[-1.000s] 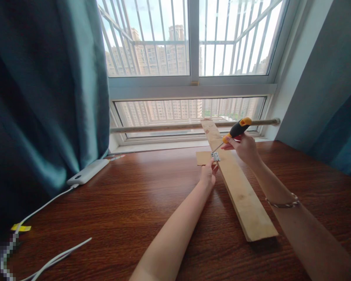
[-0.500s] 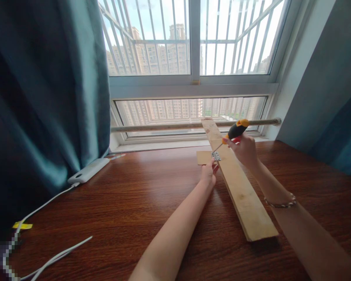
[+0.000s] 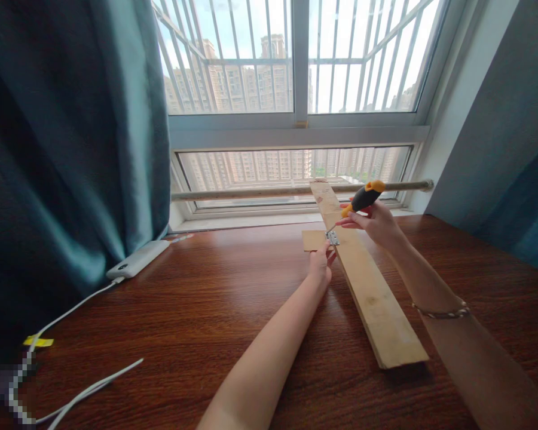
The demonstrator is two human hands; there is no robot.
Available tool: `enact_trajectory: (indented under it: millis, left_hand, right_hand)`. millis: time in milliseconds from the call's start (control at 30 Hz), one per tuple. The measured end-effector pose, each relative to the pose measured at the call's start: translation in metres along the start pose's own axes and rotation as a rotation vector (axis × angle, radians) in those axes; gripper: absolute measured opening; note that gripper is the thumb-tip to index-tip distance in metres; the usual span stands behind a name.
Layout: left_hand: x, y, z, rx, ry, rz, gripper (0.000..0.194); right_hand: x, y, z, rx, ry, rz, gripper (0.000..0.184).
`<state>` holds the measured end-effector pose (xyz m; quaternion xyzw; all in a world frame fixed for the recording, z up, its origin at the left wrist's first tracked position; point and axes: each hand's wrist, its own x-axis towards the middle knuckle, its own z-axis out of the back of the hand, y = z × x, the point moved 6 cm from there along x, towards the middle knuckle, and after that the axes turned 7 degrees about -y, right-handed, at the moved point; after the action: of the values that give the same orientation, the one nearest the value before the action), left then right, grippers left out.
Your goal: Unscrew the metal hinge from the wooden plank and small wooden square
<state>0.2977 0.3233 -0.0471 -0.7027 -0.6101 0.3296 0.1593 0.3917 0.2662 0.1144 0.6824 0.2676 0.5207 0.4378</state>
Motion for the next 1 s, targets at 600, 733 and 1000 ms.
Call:
enact_trajectory:
  millis: [600,733,1000]
  left_hand:
    - [-0.002,0.002,-0.001,-0.031,-0.022,0.076,0.013]
    - [-0.002,0.005,-0.002,-0.007,0.020,0.126,0.010]
    - [-0.001,0.009,-0.001,0.033,0.045,0.185,0.010]
  right_hand:
    - [0.004,0.004,0.013,-0.095,-0.140,0.115,0.059]
    - [0.003,0.010,0.011,-0.090,-0.057,0.084,0.059]
    - [-0.016,0.024,0.013,-0.810,-0.501,0.485,0.050]
